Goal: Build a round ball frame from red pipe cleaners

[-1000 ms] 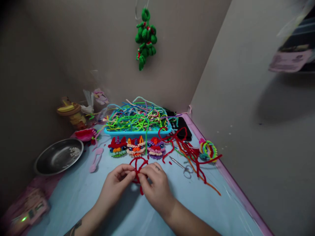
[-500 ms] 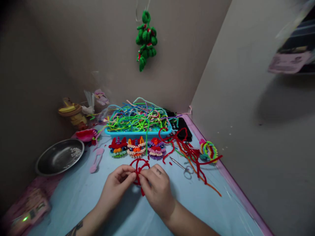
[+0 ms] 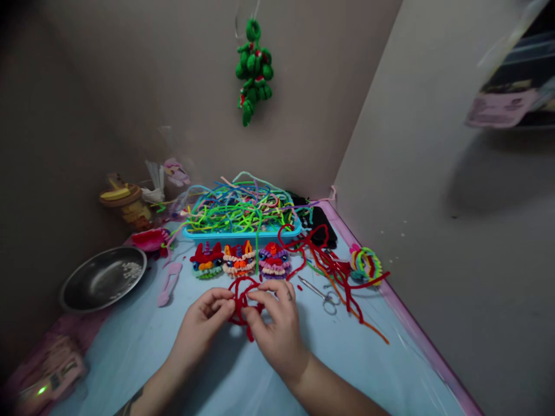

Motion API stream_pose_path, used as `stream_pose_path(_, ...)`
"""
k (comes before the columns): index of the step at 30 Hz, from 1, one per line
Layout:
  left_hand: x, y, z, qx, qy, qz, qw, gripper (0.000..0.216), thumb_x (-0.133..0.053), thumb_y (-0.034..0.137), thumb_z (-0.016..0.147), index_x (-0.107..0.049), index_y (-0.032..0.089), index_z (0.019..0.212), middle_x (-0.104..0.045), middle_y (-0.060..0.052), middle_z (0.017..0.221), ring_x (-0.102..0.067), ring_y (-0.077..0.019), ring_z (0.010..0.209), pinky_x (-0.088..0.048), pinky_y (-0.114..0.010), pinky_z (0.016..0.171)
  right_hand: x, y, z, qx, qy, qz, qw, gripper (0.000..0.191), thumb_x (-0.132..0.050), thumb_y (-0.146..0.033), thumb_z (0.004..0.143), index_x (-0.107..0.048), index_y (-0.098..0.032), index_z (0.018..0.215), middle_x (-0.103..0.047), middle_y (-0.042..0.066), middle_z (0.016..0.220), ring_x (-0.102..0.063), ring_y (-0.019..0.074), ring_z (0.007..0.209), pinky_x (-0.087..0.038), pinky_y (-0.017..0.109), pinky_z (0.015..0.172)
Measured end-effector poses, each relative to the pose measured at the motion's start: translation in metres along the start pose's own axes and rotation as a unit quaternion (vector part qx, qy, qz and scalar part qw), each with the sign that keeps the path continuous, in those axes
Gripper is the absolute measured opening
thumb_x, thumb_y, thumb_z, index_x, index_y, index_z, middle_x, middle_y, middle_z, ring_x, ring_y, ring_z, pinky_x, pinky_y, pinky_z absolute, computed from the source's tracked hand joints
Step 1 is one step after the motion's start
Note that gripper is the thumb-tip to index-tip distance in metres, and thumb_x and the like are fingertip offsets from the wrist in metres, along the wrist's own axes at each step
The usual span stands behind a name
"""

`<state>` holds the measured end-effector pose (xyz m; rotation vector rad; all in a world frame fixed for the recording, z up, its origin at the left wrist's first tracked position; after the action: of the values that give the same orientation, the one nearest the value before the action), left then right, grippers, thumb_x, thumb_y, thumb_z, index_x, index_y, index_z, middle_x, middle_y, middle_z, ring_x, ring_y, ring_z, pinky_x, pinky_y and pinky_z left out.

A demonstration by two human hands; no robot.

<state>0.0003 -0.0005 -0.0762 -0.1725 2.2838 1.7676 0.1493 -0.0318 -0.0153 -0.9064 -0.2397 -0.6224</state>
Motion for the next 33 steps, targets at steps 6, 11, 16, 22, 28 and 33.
stream_pose_path(6, -0.002, -0.004, 0.001, 0.017, -0.012, -0.019, 1.0, 0.033, -0.079, 0.037, 0.06, -0.061, 0.015, 0.076, -0.065, 0.001, 0.061, -0.056, -0.0096, 0.055, -0.042, -0.02, 0.056, -0.01, 0.008, -0.003, -0.022, -0.031, 0.028, 0.999, 0.016, -0.063, -0.023, 0.079, -0.069, -0.027, 0.093, -0.05, 0.009, 0.131, -0.043, 0.0296, 0.123, -0.037, 0.053, 0.097)
stream_pose_path(11, -0.003, -0.006, 0.0, 0.036, -0.019, -0.038, 0.998, 0.034, -0.081, 0.037, 0.058, -0.061, 0.015, 0.074, -0.064, 0.002, 0.06, -0.055, -0.0088, 0.054, -0.041, -0.019, 0.056, -0.025, 0.027, -0.009, -0.122, -0.063, 0.14, 0.981, 0.016, -0.064, -0.026, 0.079, -0.067, -0.024, 0.095, -0.045, 0.013, 0.137, -0.046, 0.0276, 0.124, -0.041, 0.047, 0.098)
stream_pose_path(16, -0.005, -0.003, -0.001, 0.025, -0.021, -0.019, 0.999, 0.031, -0.08, 0.035, 0.06, -0.061, 0.015, 0.074, -0.063, 0.002, 0.059, -0.054, -0.0093, 0.055, -0.041, -0.02, 0.055, -0.029, 0.028, -0.01, -0.15, -0.083, 0.118, 0.978, 0.009, -0.062, -0.028, 0.08, -0.068, -0.022, 0.082, -0.046, 0.012, 0.134, -0.046, 0.0286, 0.124, -0.041, 0.044, 0.098)
stream_pose_path(22, -0.003, 0.011, -0.004, -0.038, 0.001, 0.054, 0.998, 0.021, -0.075, 0.029, 0.066, -0.063, 0.015, 0.075, -0.064, 0.0, 0.065, -0.057, -0.0116, 0.062, -0.043, -0.022, 0.061, -0.03, 0.017, -0.005, -0.102, -0.115, 0.074, 0.985, 0.018, -0.054, -0.029, 0.085, -0.069, -0.022, 0.075, -0.05, 0.01, 0.125, -0.044, 0.0282, 0.122, -0.039, 0.046, 0.099)
stream_pose_path(28, -0.002, 0.005, -0.003, -0.013, -0.002, 0.047, 0.999, 0.025, -0.074, 0.033, 0.065, -0.061, 0.015, 0.076, -0.065, -0.001, 0.064, -0.057, -0.013, 0.061, -0.043, -0.023, 0.06, -0.014, 0.017, -0.005, -0.089, -0.037, 0.063, 0.993, 0.007, -0.063, -0.023, 0.079, -0.068, -0.025, 0.081, -0.055, 0.008, 0.116, -0.049, 0.0256, 0.114, -0.04, 0.044, 0.097)
stream_pose_path(33, -0.003, 0.004, -0.003, -0.008, -0.01, 0.05, 0.999, 0.025, -0.073, 0.032, 0.066, -0.059, 0.015, 0.077, -0.064, -0.001, 0.063, -0.058, -0.0137, 0.061, -0.043, -0.024, 0.061, -0.01, 0.009, -0.002, -0.055, -0.024, 0.062, 0.996, 0.01, -0.062, -0.018, 0.078, -0.069, -0.026, 0.076, -0.057, 0.006, 0.108, -0.049, 0.0243, 0.112, -0.038, 0.042, 0.097)
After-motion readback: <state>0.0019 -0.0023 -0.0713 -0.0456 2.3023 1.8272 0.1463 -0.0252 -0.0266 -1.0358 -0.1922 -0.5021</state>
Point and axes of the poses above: each hand's wrist, its own z-axis towards the middle knuckle, its own x-axis out of the back of the hand, y = z × x, the point moved 9 cm from there along z, towards the middle knuckle
